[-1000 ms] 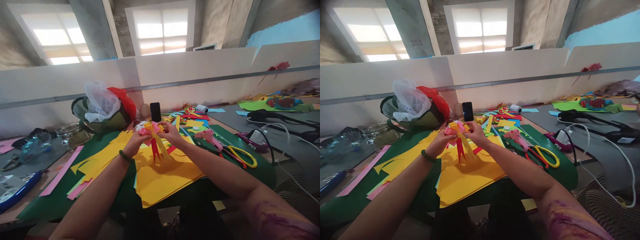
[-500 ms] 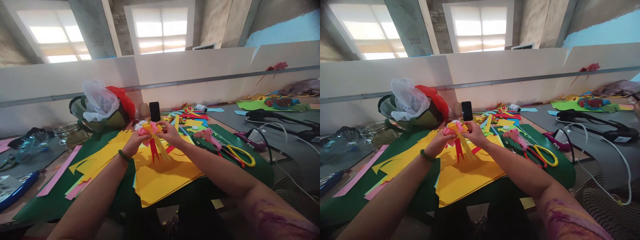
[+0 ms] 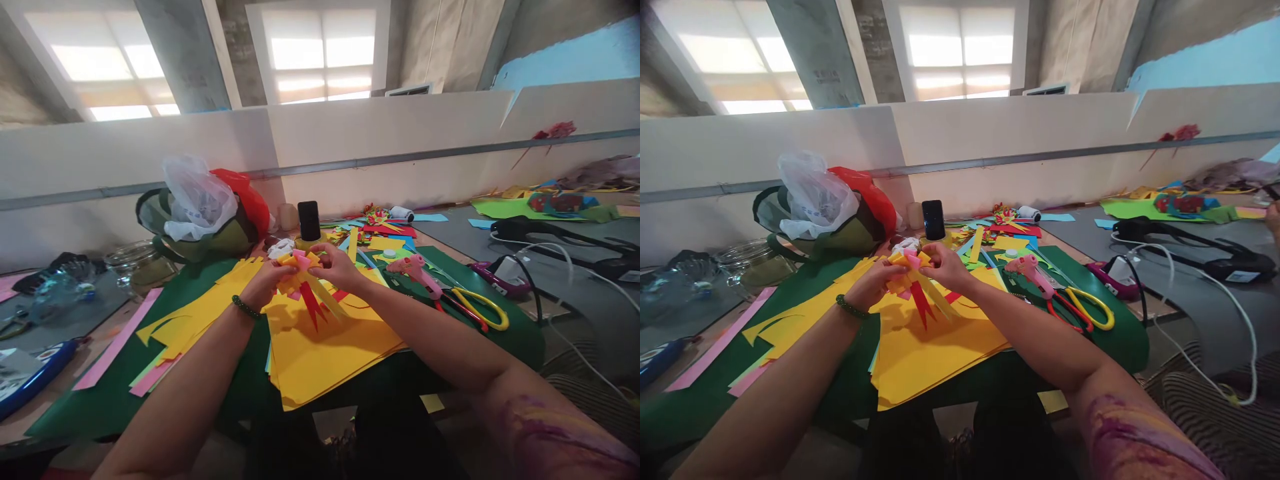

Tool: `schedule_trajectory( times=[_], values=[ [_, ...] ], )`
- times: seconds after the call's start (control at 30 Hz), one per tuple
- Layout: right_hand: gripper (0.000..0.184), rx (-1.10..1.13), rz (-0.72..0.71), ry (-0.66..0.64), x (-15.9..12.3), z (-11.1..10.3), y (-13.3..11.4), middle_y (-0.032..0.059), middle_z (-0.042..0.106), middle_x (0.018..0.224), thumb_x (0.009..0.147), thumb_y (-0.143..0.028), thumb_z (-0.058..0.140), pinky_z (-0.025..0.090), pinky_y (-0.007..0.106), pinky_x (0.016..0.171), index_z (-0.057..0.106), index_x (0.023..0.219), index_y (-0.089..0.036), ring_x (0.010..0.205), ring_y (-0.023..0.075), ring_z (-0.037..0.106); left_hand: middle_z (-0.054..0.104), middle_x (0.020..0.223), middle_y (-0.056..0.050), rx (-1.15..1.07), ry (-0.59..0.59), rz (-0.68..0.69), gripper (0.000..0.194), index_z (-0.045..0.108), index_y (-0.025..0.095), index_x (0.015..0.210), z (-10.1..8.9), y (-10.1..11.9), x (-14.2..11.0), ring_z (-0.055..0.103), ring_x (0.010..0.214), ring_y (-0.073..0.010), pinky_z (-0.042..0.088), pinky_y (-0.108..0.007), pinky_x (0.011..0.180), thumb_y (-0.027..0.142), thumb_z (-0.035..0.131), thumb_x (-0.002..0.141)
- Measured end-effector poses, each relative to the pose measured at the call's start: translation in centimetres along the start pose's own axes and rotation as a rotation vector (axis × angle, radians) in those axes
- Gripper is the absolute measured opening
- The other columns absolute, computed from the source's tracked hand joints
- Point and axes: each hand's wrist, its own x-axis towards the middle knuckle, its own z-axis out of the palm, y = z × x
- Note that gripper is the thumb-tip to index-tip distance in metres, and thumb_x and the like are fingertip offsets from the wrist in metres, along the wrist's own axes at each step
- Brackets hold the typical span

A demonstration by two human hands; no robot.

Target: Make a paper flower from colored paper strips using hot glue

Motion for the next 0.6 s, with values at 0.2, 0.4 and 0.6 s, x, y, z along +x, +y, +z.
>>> schedule_trajectory(
  times=[0.2, 0.4, 0.6],
  values=[
    [0.048, 0.103, -0.077, 0.114, 0.6, -1.6, -0.7, -0.0031, 0.062, 0.073, 0.070, -0.049, 0.073, 0.047, 0.027, 0.063, 0.052, 0.102, -0.020, 0.067, 0.0128, 0.059, 0.071, 0.071, -0.002, -0.126, 0.026, -0.007, 0.023, 0.069, 0.016, 0.079, -1.3, 1.4, -0.1, 0.062, 0.057, -0.0142, 0.047, -0.021, 0.051, 0.012, 0.071, 0.056],
    [0.044, 0.081, -0.079, 0.389, 2.2, -4.7, -0.2, -0.0074, 0.054, 0.058, 0.073, -0.054, 0.069, 0.043, 0.025, 0.053, 0.052, 0.097, -0.022, 0.053, 0.0113, 0.052, 0.065, 0.068, 0.002, -0.293, 0.173, 0.150, 0.023, 0.069, 0.019, 0.090, -6.4, 4.3, -1.3, 0.059, 0.056, -0.0101, 0.050, -0.018, 0.052, 0.015, 0.064, 0.068],
    [0.019, -0.192, -0.127, 0.443, 2.7, -7.3, 0.0, -0.0026, 0.059, 0.068, 0.076, -0.031, 0.063, 0.045, 0.027, 0.062, 0.057, 0.089, -0.019, 0.063, 0.0132, 0.057, 0.072, 0.083, -0.001, -0.118, 0.035, 0.052, 0.038, 0.072, 0.021, 0.096, -6.6, 3.1, -0.5, 0.069, 0.073, -0.0166, 0.055, -0.023, 0.063, 0.015, 0.073, 0.058]
  ],
)
